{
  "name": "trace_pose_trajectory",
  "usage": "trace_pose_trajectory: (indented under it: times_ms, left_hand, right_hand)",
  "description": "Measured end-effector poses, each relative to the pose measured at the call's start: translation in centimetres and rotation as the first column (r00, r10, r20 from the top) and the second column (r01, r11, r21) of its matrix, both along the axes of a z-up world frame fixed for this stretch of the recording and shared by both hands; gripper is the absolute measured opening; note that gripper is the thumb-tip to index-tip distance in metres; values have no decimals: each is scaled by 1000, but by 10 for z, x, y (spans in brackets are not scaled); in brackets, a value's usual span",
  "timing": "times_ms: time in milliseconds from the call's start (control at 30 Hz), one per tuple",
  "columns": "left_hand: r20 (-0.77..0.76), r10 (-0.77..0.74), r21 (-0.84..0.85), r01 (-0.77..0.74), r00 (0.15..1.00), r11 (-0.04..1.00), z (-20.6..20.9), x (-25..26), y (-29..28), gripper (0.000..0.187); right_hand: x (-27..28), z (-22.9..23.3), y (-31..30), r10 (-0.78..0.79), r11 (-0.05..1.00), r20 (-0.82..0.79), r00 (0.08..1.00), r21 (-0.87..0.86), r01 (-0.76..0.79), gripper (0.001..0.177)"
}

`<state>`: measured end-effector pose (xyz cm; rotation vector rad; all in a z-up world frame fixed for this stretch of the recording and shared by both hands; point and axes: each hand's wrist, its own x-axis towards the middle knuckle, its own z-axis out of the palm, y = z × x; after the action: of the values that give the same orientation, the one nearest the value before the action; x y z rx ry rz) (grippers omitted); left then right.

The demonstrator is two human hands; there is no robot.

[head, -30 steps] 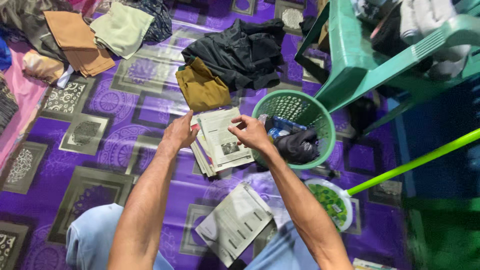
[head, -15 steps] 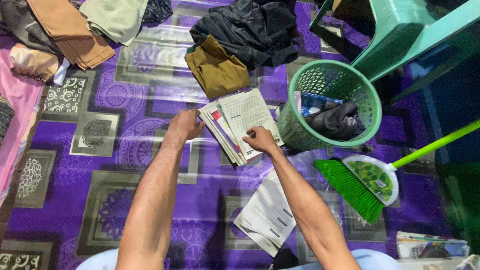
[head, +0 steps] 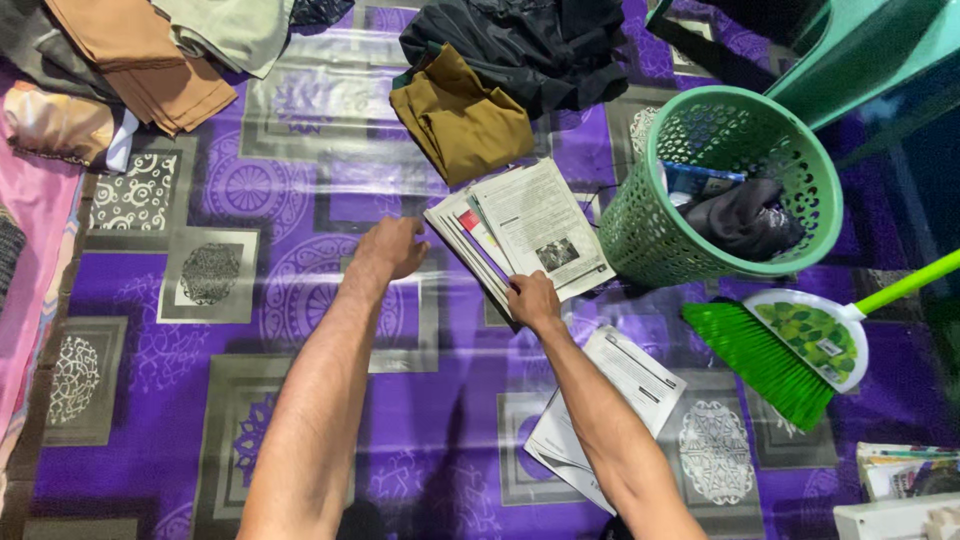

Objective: The person picks up a headband and places it into a green basket. They then sort through a stack of documents and a textbook by hand.

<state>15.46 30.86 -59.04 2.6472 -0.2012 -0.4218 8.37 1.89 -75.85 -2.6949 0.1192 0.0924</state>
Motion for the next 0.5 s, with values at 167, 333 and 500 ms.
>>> trace_pose_trajectory:
  times_ms: [167, 333, 500]
  left_hand:
    - [-11, -22, -33, 22, 1000, 999, -16, 10, 8, 35]
    - [-55, -10, -91, 5, 998, 996, -47, 14, 17, 33]
    - [-82, -9, -118, 0, 997, 993, -71, 14, 19, 30]
  right_hand:
    - [-1, 19, 15, -81, 996, -23, 996, -47, 79, 29]
    - [13, 24, 24, -129, 989, -28, 991, -71, 126, 33]
    - [24, 31, 16, -78, 994, -10, 997, -77, 77, 38]
